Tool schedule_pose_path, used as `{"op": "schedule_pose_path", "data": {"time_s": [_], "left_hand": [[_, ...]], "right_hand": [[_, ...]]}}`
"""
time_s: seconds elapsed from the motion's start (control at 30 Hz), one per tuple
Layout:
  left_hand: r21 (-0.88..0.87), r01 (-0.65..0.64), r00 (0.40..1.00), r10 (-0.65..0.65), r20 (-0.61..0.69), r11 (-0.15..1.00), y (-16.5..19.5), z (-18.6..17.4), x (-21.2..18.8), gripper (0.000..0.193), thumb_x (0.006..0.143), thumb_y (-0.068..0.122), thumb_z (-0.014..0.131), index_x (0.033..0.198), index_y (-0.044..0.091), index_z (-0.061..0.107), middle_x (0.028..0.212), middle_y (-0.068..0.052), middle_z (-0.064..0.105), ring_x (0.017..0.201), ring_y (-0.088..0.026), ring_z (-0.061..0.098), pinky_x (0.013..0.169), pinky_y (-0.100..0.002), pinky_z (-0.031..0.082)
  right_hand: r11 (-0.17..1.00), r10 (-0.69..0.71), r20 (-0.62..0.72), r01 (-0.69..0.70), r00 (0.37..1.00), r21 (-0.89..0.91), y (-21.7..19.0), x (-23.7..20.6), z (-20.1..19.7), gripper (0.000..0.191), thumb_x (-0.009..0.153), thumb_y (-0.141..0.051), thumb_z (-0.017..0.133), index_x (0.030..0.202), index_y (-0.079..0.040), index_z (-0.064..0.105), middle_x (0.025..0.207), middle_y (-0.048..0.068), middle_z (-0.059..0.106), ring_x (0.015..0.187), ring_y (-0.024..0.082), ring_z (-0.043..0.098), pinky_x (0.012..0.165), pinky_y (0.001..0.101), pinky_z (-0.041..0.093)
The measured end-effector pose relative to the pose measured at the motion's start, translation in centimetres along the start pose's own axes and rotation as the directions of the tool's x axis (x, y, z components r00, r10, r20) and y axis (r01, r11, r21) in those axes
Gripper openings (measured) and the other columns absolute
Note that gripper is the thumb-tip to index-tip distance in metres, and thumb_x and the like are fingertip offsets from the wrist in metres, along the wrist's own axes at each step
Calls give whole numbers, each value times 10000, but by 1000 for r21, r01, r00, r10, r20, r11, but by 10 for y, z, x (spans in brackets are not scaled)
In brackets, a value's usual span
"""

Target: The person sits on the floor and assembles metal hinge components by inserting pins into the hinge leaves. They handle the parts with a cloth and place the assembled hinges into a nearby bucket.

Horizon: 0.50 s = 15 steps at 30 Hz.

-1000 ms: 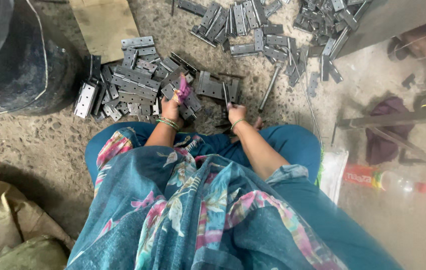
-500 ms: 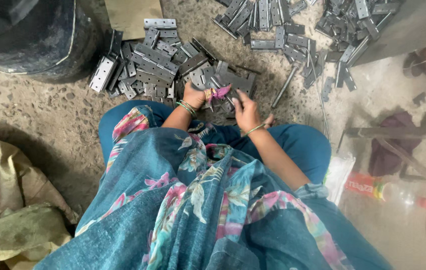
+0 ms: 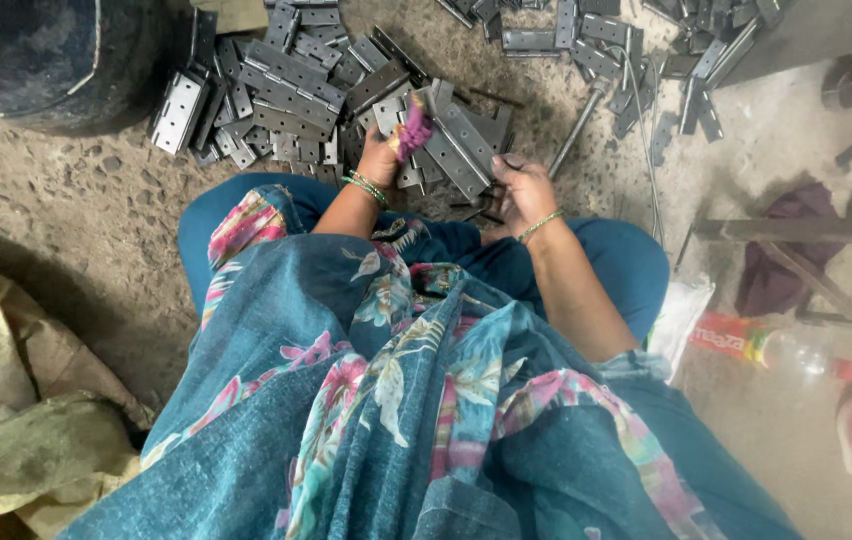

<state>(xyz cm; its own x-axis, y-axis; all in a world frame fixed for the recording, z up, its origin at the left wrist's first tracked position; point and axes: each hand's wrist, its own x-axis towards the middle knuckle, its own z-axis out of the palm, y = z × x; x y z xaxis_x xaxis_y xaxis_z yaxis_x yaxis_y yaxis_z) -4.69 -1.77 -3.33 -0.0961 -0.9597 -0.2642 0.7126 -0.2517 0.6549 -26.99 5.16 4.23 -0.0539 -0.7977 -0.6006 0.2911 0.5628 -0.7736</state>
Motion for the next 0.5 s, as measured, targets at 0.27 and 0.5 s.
{"op": "schedule_pose_path", "data": {"time_s": [0.27,0.5], "left_hand": [[-441,193,972,-233,-37,876,-6,8,-1,757,765,664,662,1318,148,638,1190,14,737,1055,-142,685,860,-404,542],[-197,15,1000,-16,-2,980,-18,-5,16,439,761,208,778,1170,85,675,1025,-26,706,928,-207,689,859,-423,587]], "right_hand": [[-190,-699,578,669,422,-718,-7,-17,53,338,1012,-217,695,1299,-40,713,1228,209,683,1038,371,700,883,422,582],[-152,-529,574,596,625,-789,-55,36,46,304,1035,-318,686,1255,-108,695,1325,154,654,1244,359,615,1075,479,513]]}}
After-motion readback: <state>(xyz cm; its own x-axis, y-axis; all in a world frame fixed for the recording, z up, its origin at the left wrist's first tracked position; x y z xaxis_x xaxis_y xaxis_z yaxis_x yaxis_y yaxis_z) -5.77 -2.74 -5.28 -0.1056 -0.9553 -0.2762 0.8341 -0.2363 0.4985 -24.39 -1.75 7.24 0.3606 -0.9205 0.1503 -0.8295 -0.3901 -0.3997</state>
